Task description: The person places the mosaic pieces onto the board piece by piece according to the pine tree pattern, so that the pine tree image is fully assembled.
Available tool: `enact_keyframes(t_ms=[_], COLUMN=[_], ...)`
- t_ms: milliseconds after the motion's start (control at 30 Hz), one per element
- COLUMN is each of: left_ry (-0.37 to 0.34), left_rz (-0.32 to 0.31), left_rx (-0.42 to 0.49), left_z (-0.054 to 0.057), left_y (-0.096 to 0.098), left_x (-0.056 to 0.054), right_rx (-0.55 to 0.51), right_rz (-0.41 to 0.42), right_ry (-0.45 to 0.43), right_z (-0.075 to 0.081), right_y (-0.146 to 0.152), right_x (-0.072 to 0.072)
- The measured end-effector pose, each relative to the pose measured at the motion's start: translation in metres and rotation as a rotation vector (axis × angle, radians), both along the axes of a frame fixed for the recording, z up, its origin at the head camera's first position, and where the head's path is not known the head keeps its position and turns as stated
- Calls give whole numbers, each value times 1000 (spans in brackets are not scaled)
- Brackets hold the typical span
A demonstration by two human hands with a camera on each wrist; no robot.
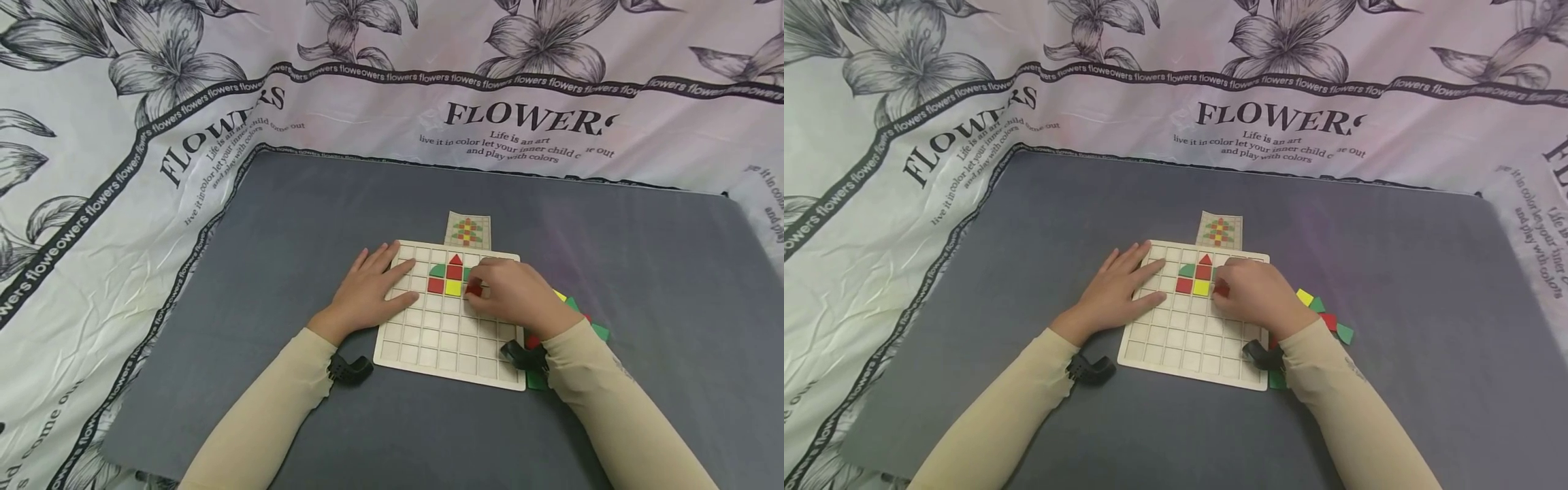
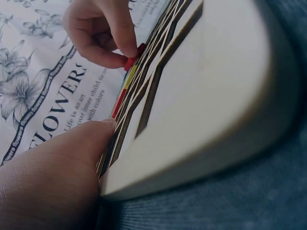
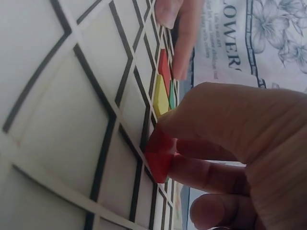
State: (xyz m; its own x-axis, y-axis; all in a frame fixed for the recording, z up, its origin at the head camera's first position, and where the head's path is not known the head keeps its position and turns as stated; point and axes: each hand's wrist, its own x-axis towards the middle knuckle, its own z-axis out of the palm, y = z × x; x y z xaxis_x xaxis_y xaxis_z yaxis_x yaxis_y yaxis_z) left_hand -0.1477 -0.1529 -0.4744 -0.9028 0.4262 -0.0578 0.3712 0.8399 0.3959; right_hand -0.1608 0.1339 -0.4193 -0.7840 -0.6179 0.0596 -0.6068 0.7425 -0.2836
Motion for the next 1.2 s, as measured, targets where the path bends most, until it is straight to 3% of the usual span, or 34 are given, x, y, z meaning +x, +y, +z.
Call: enact_keyframes(t_ms=[433,733,1000,1200], left_ry=[-6,-5,7,11], left_rz=[-7,6,14,5], left_rx=[-6,0,-8,-7], left_z=[-2,-2,-5,-5], left_y=[3,0,0,0], left_x=[-1,0,-1,0], right_rx=[-4,-39,25,52], right_rz=[56,47,-27,-72], right_ry=[22,43,-58,-115], right_z=[-8,-7,10,12], right_y=[3,9,26,45], right_x=[1,6,19,34])
